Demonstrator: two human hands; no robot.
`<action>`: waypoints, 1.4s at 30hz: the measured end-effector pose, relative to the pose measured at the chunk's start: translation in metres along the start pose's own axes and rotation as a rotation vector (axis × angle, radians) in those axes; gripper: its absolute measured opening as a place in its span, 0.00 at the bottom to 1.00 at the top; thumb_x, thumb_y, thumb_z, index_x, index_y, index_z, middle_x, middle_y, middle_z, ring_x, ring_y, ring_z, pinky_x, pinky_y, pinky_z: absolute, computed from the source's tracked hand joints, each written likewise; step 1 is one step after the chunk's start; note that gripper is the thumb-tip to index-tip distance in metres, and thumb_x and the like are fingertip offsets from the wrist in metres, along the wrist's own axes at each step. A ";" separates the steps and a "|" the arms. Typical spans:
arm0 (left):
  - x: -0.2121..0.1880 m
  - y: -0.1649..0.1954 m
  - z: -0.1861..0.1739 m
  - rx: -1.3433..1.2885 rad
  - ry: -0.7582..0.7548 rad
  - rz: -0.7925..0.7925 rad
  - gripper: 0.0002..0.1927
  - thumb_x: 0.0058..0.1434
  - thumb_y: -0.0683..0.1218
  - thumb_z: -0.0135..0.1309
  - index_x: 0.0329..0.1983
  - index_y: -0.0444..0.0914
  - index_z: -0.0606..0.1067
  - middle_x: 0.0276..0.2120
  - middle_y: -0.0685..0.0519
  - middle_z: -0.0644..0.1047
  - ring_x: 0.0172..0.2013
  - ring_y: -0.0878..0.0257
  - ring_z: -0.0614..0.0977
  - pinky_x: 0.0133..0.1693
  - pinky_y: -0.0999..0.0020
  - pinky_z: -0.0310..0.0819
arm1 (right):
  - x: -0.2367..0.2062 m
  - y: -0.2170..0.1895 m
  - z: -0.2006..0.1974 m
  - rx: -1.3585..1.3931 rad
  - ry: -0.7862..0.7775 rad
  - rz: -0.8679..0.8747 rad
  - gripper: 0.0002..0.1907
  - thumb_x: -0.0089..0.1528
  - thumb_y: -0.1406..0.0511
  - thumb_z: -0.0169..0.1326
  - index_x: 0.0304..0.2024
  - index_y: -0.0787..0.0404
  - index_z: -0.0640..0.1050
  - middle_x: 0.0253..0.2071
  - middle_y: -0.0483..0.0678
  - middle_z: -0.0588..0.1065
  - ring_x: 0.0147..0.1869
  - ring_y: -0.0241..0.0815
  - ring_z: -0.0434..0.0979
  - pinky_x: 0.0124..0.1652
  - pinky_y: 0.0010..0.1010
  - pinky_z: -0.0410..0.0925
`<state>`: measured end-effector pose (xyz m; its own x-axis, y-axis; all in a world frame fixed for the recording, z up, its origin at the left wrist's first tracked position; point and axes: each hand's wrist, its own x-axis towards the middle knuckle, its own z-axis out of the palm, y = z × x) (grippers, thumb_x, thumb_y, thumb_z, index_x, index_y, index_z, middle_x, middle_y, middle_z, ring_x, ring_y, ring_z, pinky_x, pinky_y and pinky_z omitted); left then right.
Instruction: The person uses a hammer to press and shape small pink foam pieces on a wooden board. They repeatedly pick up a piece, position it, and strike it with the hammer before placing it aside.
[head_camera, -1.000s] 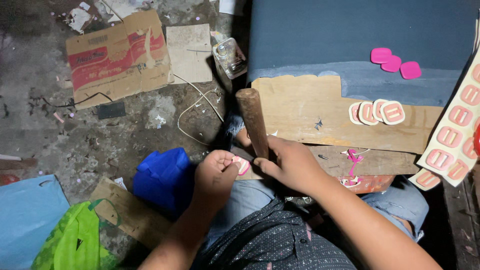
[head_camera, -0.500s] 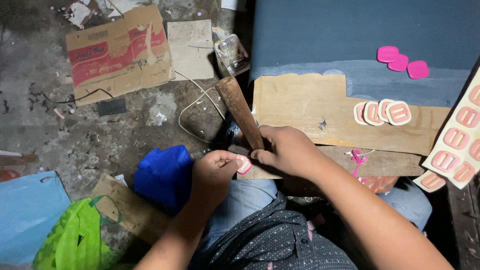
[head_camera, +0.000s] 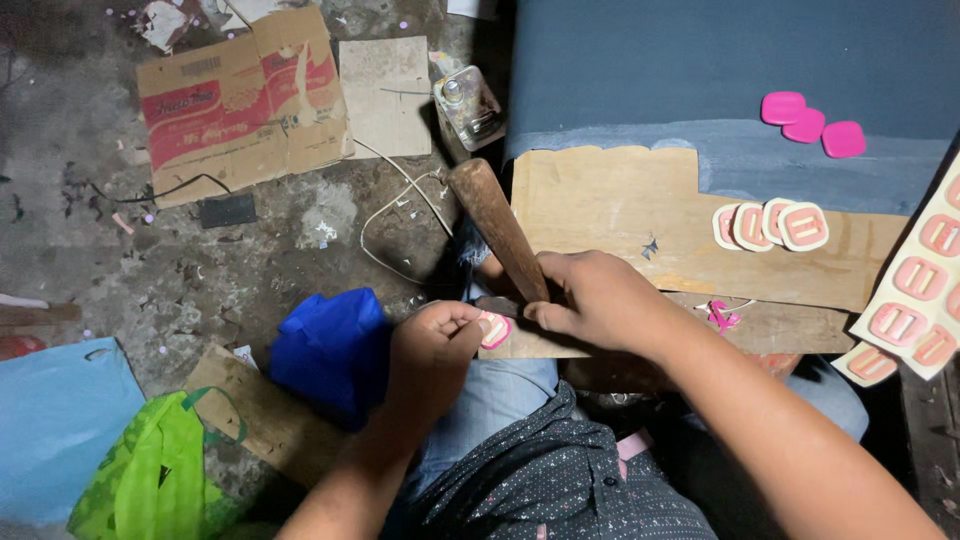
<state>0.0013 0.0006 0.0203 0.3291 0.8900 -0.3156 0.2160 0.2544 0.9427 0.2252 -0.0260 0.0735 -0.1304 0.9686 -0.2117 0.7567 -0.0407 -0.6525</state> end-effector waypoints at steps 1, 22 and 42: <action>0.002 0.002 -0.002 0.089 -0.008 0.082 0.06 0.56 0.40 0.59 0.32 0.30 0.81 0.27 0.51 0.83 0.28 0.70 0.81 0.33 0.74 0.76 | 0.001 0.000 0.001 0.051 0.034 -0.032 0.22 0.54 0.58 0.63 0.50 0.54 0.79 0.35 0.59 0.80 0.40 0.62 0.80 0.40 0.45 0.71; -0.001 0.005 -0.004 0.295 0.024 0.267 0.07 0.56 0.43 0.60 0.29 0.32 0.79 0.27 0.47 0.79 0.27 0.62 0.82 0.33 0.67 0.76 | 0.006 -0.010 0.000 -0.054 0.013 -0.092 0.17 0.53 0.57 0.63 0.43 0.55 0.79 0.33 0.57 0.80 0.38 0.62 0.79 0.38 0.49 0.70; -0.004 0.011 0.033 0.535 -0.034 0.818 0.03 0.60 0.42 0.58 0.37 0.39 0.77 0.36 0.50 0.79 0.39 0.49 0.80 0.43 0.56 0.72 | -0.132 0.046 0.022 0.711 0.568 0.456 0.21 0.61 0.63 0.56 0.56 0.62 0.77 0.43 0.54 0.81 0.37 0.45 0.79 0.38 0.37 0.71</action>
<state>0.0327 -0.0128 0.0281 0.5877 0.7015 0.4031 0.2951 -0.6497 0.7006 0.2628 -0.1614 0.0554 0.5389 0.7900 -0.2925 0.0783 -0.3927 -0.9163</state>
